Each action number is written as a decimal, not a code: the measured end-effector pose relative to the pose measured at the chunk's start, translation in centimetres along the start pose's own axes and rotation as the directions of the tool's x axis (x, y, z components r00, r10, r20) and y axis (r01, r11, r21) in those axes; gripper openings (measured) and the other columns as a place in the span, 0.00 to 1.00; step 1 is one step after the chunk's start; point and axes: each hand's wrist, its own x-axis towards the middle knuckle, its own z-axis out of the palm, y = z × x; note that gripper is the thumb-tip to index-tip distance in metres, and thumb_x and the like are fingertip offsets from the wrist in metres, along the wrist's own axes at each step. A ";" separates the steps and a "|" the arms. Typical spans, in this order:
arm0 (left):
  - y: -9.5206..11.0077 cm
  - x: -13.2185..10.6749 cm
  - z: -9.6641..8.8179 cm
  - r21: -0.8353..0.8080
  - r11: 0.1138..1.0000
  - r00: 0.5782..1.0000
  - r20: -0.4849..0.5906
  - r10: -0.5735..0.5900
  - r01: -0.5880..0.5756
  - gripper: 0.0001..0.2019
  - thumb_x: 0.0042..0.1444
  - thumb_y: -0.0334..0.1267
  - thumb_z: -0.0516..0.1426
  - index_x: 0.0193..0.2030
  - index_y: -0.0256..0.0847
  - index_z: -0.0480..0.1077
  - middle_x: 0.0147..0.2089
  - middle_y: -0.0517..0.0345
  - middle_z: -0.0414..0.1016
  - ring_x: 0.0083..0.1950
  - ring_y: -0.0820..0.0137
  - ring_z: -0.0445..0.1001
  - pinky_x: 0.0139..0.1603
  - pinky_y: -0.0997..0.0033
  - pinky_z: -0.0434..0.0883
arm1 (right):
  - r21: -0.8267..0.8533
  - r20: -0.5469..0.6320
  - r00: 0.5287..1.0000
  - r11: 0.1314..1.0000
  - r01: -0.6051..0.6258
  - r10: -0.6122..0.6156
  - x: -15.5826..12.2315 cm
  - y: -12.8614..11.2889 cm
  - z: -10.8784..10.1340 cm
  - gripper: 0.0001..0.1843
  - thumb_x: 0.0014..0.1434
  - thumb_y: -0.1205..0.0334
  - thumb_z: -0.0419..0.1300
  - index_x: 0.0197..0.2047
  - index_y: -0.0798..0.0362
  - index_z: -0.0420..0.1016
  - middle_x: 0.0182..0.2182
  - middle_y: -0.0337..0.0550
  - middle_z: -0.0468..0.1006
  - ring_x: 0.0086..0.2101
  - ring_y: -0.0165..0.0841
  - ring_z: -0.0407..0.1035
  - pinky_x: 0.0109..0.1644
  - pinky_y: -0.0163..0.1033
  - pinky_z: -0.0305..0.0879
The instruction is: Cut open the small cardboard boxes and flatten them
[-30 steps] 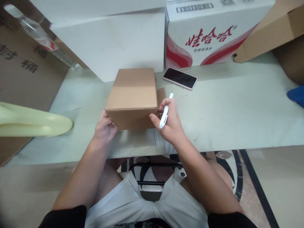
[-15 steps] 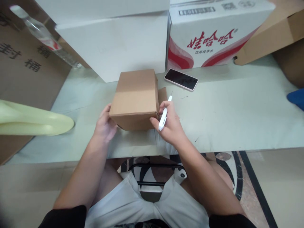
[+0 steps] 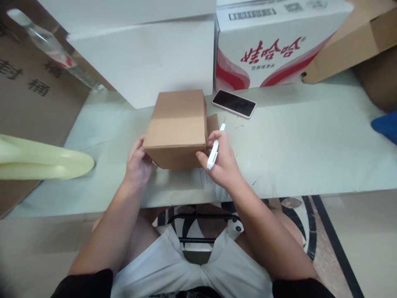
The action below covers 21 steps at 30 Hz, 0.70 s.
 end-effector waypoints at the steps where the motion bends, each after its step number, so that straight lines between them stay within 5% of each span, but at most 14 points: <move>1: 0.2 0.0 0.1 -0.012 1.000 1.000 -0.007 -0.010 0.010 0.25 0.47 0.57 0.71 0.45 0.44 0.75 0.41 0.55 0.79 0.41 0.66 0.79 0.35 0.73 0.73 | 0.002 0.004 1.000 1.000 -0.003 0.003 0.0 0.0 0.0 0.24 0.52 0.55 0.64 0.46 0.44 0.55 0.37 0.34 0.65 0.30 0.29 0.63 0.35 0.41 0.62; 7: 0.6 0.4 0.0 -0.091 0.989 0.987 -0.101 -0.127 0.118 0.17 0.45 0.40 0.72 0.39 0.45 0.72 0.37 0.60 0.78 0.31 0.73 0.74 0.23 0.76 0.65 | 0.001 0.015 1.000 1.000 0.016 -0.016 0.0 -0.1 0.2 0.23 0.52 0.55 0.64 0.45 0.43 0.54 0.35 0.33 0.64 0.29 0.29 0.62 0.34 0.39 0.62; 11: 0.4 0.5 0.0 -0.088 0.970 0.958 -0.162 -0.238 0.226 0.15 0.45 0.39 0.72 0.35 0.44 0.72 0.33 0.62 0.77 0.26 0.76 0.71 0.19 0.77 0.59 | -0.026 0.020 1.000 1.000 0.014 -0.014 0.0 -0.3 0.2 0.23 0.51 0.55 0.63 0.45 0.43 0.54 0.34 0.33 0.65 0.30 0.29 0.62 0.35 0.40 0.62; 21: 0.2 0.7 0.1 -0.089 0.972 0.965 -0.131 -0.229 0.218 0.16 0.41 0.37 0.73 0.32 0.43 0.72 0.32 0.61 0.79 0.23 0.77 0.69 0.18 0.77 0.59 | -0.050 0.063 0.997 0.998 -0.042 0.045 0.0 -0.9 0.1 0.22 0.50 0.54 0.62 0.44 0.44 0.54 0.33 0.31 0.66 0.27 0.29 0.64 0.36 0.42 0.62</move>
